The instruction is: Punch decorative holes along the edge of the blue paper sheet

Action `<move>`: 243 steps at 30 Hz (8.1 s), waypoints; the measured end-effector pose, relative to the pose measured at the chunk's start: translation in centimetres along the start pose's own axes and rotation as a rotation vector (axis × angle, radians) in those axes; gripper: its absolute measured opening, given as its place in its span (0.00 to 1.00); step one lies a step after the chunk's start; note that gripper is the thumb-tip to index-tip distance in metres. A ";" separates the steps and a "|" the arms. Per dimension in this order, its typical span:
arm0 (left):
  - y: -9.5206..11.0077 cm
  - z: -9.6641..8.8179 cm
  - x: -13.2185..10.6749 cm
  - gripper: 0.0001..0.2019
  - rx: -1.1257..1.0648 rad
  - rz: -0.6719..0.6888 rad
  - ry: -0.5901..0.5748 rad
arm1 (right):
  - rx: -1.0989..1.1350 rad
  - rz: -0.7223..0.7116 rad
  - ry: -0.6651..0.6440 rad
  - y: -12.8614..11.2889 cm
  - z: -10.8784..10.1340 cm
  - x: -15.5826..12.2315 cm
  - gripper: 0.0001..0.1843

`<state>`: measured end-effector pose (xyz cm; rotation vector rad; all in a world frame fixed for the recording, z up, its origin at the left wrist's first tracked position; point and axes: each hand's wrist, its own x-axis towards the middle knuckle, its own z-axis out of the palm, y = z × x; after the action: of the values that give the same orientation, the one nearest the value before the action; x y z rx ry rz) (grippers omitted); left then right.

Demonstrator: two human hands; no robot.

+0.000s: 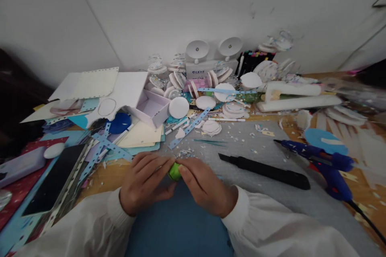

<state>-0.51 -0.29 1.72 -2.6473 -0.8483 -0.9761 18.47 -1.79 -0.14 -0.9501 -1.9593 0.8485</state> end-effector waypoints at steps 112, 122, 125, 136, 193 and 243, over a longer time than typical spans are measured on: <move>0.8 2.3 5.0 0.12 -0.110 -0.159 -0.673 | -0.438 -0.148 -0.059 1.4 -0.9 0.2 0.10; 0.4 2.4 4.7 0.18 -0.063 -0.191 -0.726 | -0.465 -0.147 -0.068 1.9 -0.9 0.6 0.06; 0.2 1.7 4.3 0.22 -0.067 -0.202 -0.716 | -0.482 -0.138 -0.072 1.7 -0.9 0.6 0.07; -1.4 -0.4 1.6 0.03 -0.138 -0.291 -0.744 | -0.437 -0.117 -0.098 1.7 -1.5 0.6 0.14; 1.4 1.3 -1.8 0.12 -0.265 -0.187 -0.171 | 0.313 0.289 0.360 -0.4 -1.2 0.3 0.10; 1.3 1.2 -1.9 0.13 -0.267 -0.269 -0.264 | 0.070 0.151 0.337 2.0 -1.3 0.0 0.06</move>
<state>-0.31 -1.74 -0.39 -2.9941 -1.2382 -0.8594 20.17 -0.52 -1.12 -1.1302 -1.5765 0.7777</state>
